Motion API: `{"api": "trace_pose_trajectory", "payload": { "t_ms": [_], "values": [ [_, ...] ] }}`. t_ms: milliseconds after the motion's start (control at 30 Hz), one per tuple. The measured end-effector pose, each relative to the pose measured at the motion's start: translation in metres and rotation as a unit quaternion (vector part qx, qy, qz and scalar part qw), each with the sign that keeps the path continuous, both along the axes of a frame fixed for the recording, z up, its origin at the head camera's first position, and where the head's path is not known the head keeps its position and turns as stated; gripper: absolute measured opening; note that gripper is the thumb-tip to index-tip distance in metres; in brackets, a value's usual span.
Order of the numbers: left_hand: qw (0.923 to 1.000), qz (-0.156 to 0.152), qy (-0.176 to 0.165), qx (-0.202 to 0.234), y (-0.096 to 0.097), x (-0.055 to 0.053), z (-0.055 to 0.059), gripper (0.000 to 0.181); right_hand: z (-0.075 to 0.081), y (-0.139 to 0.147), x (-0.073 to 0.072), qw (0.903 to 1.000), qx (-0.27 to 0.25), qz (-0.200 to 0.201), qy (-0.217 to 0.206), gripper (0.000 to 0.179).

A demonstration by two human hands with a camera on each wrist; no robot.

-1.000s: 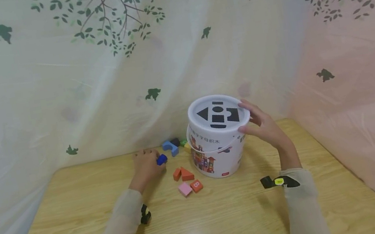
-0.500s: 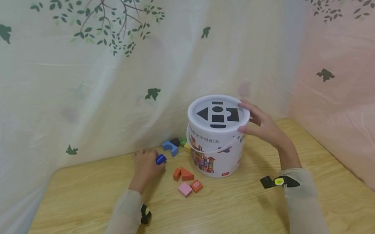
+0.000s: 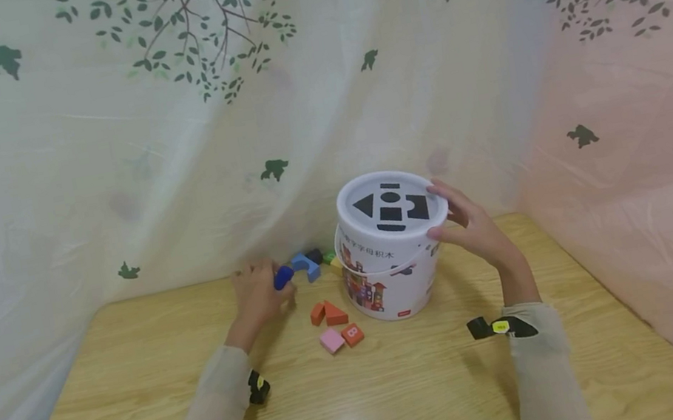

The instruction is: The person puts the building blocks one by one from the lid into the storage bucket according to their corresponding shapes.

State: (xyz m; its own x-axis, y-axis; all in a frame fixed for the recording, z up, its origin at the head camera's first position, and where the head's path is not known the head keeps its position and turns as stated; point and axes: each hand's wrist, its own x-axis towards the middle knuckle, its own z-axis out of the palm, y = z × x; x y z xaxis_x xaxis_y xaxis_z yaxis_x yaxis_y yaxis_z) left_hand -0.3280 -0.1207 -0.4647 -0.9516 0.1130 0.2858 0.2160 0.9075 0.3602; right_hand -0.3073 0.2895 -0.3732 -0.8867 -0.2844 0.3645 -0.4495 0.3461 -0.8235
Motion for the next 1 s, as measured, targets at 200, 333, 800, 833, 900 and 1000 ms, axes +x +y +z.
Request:
{"api": "trace_pose_trajectory", "payload": {
  "t_ms": [200,333,800,833,900,1000],
  "values": [
    [0.9987,-0.002,0.027,0.043,-0.001,0.003,0.010,0.040,-0.001,-0.001,-0.001,1.0000,-0.003,0.001,-0.001,0.081],
    [0.9976,-0.002,0.035,0.060,-0.001,0.004,0.022,0.042,-0.002,0.000,-0.001,1.0000,-0.004,0.002,0.001,0.081],
    [0.9843,-0.004,0.051,0.169,0.011,0.003,0.072,0.041,-0.001,0.000,-0.001,1.0000,-0.004,0.003,0.000,0.081],
    [0.9823,-0.006,0.055,0.179,0.013,0.003,0.076,0.041,-0.001,0.000,-0.001,1.0000,-0.003,0.004,0.000,0.081],
    [0.9780,-0.009,0.065,0.198,0.017,0.001,0.083,0.040,-0.001,0.000,-0.002,1.0000,-0.003,0.005,0.001,0.081],
    [0.9712,-0.019,0.083,0.223,0.024,-0.001,0.095,0.040,-0.001,0.000,-0.001,1.0000,-0.004,0.006,0.001,0.081]
  ]
}}
